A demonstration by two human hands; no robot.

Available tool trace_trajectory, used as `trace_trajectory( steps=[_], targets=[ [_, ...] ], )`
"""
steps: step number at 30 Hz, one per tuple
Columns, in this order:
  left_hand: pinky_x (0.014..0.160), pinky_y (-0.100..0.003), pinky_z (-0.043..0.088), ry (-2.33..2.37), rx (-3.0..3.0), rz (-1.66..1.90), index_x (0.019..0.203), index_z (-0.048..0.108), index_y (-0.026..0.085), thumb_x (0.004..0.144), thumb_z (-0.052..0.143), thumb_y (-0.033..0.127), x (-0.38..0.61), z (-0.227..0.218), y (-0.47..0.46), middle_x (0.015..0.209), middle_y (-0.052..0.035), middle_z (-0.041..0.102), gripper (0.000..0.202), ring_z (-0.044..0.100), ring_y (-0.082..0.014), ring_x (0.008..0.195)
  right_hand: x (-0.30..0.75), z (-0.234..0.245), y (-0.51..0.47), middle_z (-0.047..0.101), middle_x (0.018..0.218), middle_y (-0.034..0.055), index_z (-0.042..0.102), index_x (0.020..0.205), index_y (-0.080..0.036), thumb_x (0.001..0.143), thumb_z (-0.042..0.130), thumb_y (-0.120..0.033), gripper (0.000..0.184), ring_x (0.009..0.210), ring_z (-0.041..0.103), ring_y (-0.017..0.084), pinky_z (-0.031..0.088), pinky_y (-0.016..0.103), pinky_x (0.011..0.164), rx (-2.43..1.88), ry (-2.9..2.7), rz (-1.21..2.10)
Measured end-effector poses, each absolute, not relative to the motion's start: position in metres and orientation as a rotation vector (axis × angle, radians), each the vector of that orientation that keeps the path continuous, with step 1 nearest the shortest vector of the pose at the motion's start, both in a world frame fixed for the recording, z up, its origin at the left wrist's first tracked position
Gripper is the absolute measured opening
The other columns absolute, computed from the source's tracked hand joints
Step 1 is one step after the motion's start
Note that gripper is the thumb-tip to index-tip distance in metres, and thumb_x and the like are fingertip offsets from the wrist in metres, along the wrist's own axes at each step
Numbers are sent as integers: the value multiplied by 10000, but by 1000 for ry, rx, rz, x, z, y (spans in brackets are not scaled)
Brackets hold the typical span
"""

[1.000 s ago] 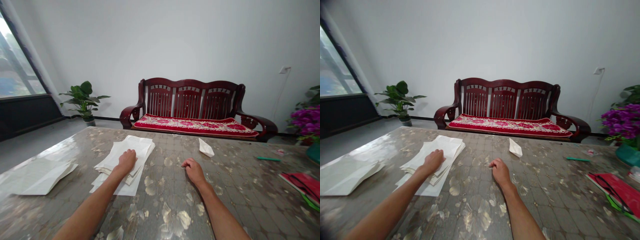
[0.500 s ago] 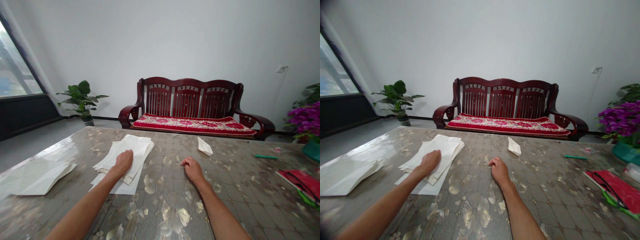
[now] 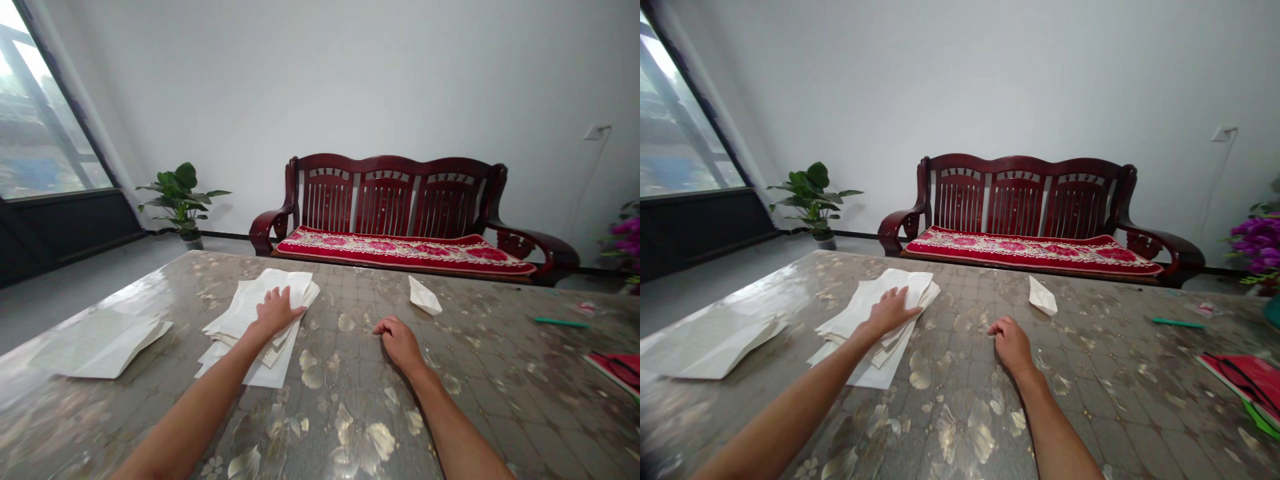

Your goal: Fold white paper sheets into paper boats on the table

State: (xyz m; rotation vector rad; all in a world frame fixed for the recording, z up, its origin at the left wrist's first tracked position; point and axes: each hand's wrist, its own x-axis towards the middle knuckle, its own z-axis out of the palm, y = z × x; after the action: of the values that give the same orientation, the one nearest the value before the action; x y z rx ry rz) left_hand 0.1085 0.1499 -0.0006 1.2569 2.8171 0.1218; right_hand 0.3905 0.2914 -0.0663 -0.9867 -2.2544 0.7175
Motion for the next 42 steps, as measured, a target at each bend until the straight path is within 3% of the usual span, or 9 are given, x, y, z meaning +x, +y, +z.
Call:
trace_trajectory(
  steps=[4, 11, 14, 18, 26, 36, 42],
  targets=[
    [923, -512, 451, 2748, 1175, 72, 1396, 394, 231, 790, 583, 557, 102, 1, 159, 1429, -188, 466, 713, 479, -384, 1281, 390, -67, 292, 665, 843, 25, 672, 698, -218, 647, 417, -71, 299, 826, 606, 169, 424, 244, 778, -978, -2247, 709],
    [905, -394, 466, 2640, 1265, 53, 1352, 449, 162, 813, 560, 412, 83, -4, 161, 1301, -198, 598, 605, 599, -325, 1181, 390, -69, 293, 659, 858, 22, 668, 715, -213, 661, 422, -53, 298, 852, 610, 164, 421, 241, 804, -989, -2263, 713],
    [904, -377, 466, 2622, 1278, 50, 1319, 481, 140, 840, 529, 455, 82, -4, 163, 1266, -202, 630, 575, 620, -320, 1157, 390, -68, 293, 657, 855, 17, 663, 716, -215, 664, 426, -44, 296, 847, 607, 161, 421, 238, 802, -1001, -2271, 715],
    [909, -404, 465, 2642, 1252, 13, 1332, 469, 132, 793, 562, 598, 85, -3, 168, 1312, -232, 593, 719, 599, -360, 1185, 390, -67, 293, 655, 846, 18, 663, 712, -216, 664, 425, -48, 295, 840, 607, 163, 421, 241, 795, -998, -2271, 714],
    [874, -372, 477, 2647, 1244, -29, 1310, 486, 135, 808, 586, 415, 89, 1, 169, 1279, -217, 616, 584, 625, -324, 1149, 390, -68, 293, 664, 865, 17, 675, 712, -222, 664, 427, -54, 303, 857, 608, 164, 425, 240, 808, -996, -2263, 728],
    [886, -354, 477, 2645, 1287, 0, 1252, 552, 131, 884, 505, 394, 80, 2, 161, 1236, -203, 650, 455, 631, -299, 1146, 390, -68, 294, 664, 866, 16, 677, 716, -220, 678, 428, -50, 304, 858, 608, 161, 418, 241, 810, -1005, -2273, 725],
    [865, -399, 486, 2706, 1240, -1, 1300, 495, 154, 836, 551, 451, 92, -1, 159, 1307, -215, 569, 554, 601, -342, 1165, 390, -68, 294, 652, 847, 12, 673, 717, -219, 676, 426, -50, 302, 839, 609, 158, 416, 237, 781, -1004, -2282, 702]
  ],
)
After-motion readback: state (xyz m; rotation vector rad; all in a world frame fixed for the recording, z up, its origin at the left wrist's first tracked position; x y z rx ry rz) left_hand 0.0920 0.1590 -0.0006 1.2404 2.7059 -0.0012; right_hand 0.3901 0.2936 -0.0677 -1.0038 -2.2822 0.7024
